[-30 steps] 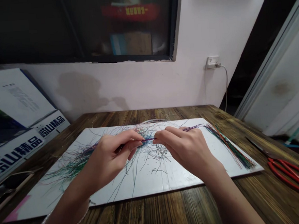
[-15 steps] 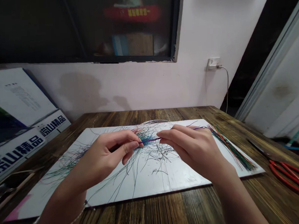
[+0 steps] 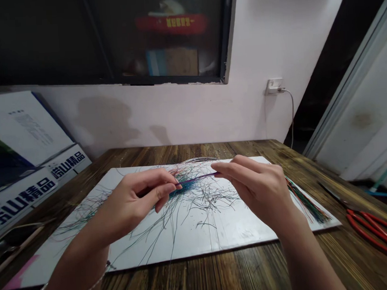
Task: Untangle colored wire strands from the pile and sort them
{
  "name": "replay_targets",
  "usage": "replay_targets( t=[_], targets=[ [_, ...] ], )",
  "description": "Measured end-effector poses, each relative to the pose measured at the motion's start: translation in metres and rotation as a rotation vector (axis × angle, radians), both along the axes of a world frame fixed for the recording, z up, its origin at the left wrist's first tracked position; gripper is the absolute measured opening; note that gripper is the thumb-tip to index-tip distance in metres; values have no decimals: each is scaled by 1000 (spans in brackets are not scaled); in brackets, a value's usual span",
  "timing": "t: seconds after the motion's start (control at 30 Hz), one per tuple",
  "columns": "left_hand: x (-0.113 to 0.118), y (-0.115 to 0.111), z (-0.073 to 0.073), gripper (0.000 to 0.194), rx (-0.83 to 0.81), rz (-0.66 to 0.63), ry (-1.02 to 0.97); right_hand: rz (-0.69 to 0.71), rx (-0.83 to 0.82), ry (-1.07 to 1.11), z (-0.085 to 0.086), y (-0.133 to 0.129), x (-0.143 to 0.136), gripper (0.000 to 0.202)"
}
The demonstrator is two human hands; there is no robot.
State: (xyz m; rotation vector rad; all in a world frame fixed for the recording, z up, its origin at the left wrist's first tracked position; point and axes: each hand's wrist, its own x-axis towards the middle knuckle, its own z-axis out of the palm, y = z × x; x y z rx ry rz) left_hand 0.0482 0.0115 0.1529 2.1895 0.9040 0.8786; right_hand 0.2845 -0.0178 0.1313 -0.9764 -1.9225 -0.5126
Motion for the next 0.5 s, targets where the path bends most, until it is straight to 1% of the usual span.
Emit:
replay_targets(
  t=[0.07,0.13,0.2,0.27,0.33,0.4,0.5],
  targets=[
    [-1,3,-2,17,35,77,-27,-32,13,37,0,1,-1,24],
    [0,6,-5,15,66,148,-51,-51,93,118,-2,2,-2,36],
    [1,8,-7,14,73,176,-71,-47,208,183,-4,2,-4,48],
    [3,7,-8,13,56,163,-84,-16,270,173,-6,2,-8,55],
    [6,5,-9,13,38,132,-86,41,257,109,-8,2,-14,53],
    [9,2,-9,12,32,89,-80,103,193,55,-10,3,-22,45],
    [12,-3,-9,14,76,23,-52,166,72,24,-14,7,-35,33]
  ],
)
